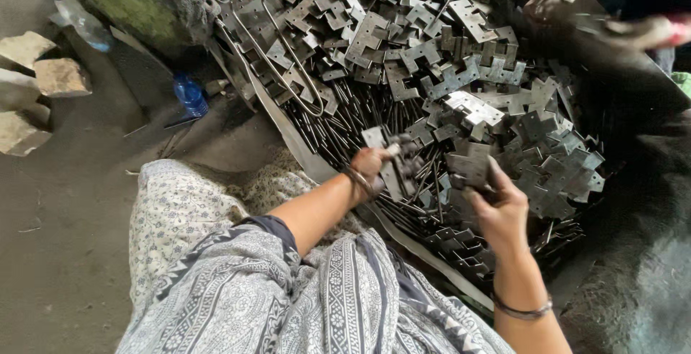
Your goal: The person sorts metal components from a bin, picking up T-shaped metal brackets and placing them into a separate container.
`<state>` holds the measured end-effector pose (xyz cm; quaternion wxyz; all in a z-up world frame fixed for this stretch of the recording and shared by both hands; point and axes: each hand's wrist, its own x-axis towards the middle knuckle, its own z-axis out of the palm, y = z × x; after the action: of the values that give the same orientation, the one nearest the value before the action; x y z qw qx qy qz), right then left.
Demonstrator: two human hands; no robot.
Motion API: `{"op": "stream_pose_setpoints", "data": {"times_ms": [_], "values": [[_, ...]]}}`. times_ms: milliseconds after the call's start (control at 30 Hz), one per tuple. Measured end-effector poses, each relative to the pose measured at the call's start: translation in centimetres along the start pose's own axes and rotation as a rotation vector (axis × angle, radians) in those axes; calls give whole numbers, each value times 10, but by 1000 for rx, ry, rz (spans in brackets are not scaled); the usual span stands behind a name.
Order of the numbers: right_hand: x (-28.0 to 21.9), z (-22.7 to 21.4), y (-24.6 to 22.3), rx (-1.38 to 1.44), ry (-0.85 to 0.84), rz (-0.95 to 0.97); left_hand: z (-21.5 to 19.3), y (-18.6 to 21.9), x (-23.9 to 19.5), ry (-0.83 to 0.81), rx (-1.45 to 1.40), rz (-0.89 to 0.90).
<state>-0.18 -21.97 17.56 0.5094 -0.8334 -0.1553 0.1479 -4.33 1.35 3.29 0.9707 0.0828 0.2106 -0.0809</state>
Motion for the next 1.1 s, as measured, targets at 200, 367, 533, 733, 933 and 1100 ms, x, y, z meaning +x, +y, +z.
{"op": "stream_pose_setpoints", "data": {"times_ms": [200,367,533,733,933,1100], "values": [[-28,56,-18,-515,-337,-269,29,-48,-11,19,-130,-10],[-26,34,-9,-80,-158,-266,62,-40,-6,17,610,-214],[-17,-27,-3,798,78,375,90,17,52,27,1925,-61],[-70,-158,62,76,630,5,50,63,111,369,2536,93],[-128,-295,159,-1439,666,83,33,65,112,315,2598,308],[-154,-322,190,-1301,428,309,49,82,89,308,2503,220]]}}
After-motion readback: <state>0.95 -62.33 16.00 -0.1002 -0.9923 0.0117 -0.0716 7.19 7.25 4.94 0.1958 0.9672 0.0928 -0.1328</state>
